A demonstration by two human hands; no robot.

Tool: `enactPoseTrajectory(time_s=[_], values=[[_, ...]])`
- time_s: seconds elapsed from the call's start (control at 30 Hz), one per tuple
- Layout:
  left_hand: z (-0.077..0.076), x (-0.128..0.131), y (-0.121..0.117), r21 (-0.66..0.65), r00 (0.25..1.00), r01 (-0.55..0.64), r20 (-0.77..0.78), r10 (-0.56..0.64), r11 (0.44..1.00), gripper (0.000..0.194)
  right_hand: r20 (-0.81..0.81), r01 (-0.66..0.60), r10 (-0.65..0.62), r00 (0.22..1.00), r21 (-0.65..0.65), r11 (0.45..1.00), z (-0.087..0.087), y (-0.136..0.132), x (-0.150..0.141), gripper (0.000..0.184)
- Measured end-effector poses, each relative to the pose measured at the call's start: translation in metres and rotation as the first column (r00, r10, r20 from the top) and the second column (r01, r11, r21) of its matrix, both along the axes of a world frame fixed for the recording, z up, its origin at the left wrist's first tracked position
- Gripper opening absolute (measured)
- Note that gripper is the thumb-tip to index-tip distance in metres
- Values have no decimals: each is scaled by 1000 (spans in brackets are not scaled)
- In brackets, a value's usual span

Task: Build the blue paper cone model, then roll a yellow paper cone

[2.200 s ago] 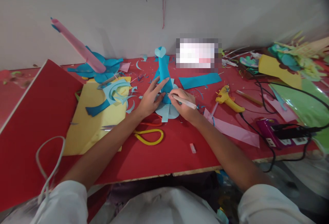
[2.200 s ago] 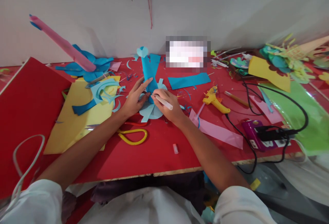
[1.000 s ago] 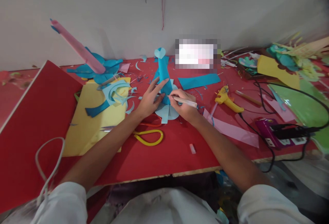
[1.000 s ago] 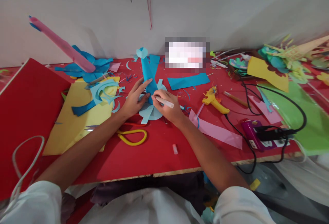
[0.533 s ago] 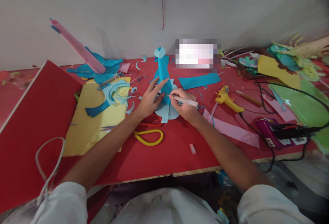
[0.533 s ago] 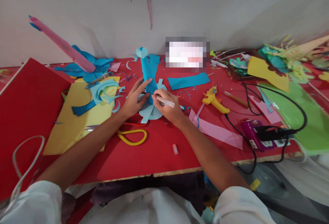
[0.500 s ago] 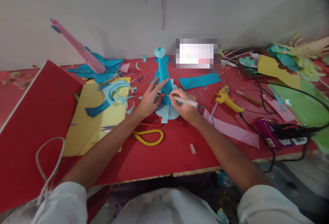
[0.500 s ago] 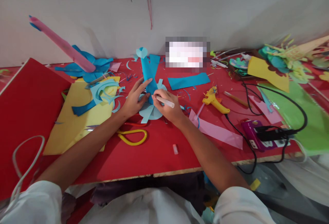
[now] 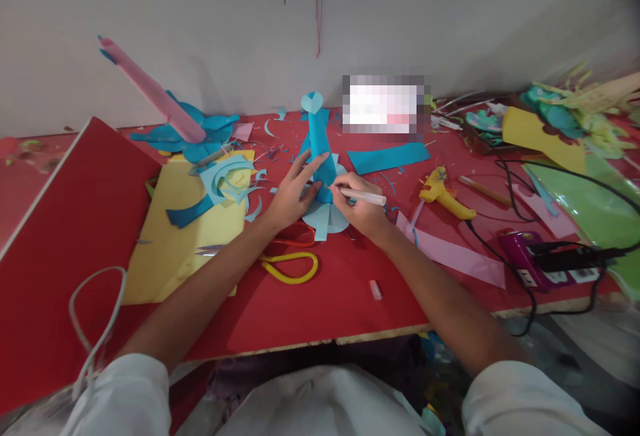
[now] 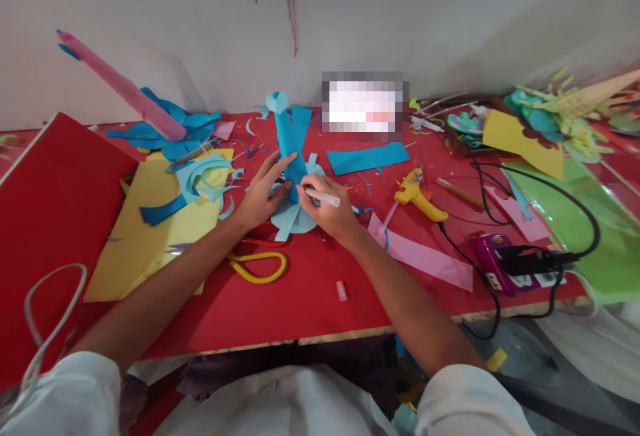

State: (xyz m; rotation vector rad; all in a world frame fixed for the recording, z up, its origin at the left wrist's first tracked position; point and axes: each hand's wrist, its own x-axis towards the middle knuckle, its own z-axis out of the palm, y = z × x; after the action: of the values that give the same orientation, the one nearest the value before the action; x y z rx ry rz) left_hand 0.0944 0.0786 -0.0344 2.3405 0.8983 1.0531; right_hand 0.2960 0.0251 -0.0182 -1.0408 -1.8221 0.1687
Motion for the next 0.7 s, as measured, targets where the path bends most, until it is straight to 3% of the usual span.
enactPoseTrajectory(time_s=[0.7], values=[[-1,0,-1,3,1000,-9,-9,9,1000,58,13,-13,13,1000,3,1000,-2,0,0,16]])
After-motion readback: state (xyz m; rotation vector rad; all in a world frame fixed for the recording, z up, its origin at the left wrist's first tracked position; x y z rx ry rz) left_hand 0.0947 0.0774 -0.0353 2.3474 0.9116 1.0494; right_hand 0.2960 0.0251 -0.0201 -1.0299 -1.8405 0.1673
